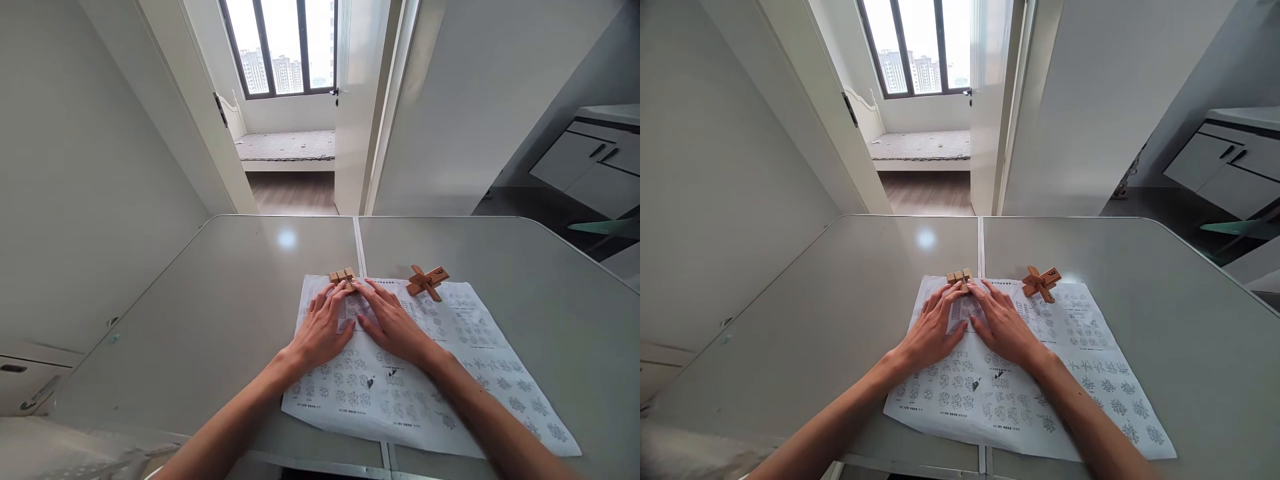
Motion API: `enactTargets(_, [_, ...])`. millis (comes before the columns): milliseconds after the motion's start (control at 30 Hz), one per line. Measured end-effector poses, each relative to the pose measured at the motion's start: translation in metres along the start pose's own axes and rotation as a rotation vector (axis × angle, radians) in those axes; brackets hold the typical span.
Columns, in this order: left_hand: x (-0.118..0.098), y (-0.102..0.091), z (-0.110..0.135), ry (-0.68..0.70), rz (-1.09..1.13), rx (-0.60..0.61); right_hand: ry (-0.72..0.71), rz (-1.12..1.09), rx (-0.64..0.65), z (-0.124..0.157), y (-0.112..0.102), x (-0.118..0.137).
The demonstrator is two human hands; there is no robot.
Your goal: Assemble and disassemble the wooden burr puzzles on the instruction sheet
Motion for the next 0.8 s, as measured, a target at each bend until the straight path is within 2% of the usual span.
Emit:
enactTargets(300, [-0.005, -0.001, -0.003, 0.039, 0.026, -0.05, -0.04, 0.011, -0.039, -0.002, -0.003, 0.0])
enactTargets(567, [-0.006, -0.001, -0.003, 0.047, 0.031, -0.05, -0.022, 0.02, 0.013, -0.001, -0.002, 0.001])
enactTargets(800, [-0.009, -0.003, -0.004, 0.081, 0.034, -0.076, -0.043, -0.044, -0.081, -0.004, -0.012, 0.008])
Point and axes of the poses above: each hand's wrist, its own z-axis away from the middle knuckle, its own y-axis out of the palm, x = y × z, the point moved 4 cm from there along -z, towards the middle knuckle, and after that the axes turned 2 degrees about -y, right-handed, at the moved point
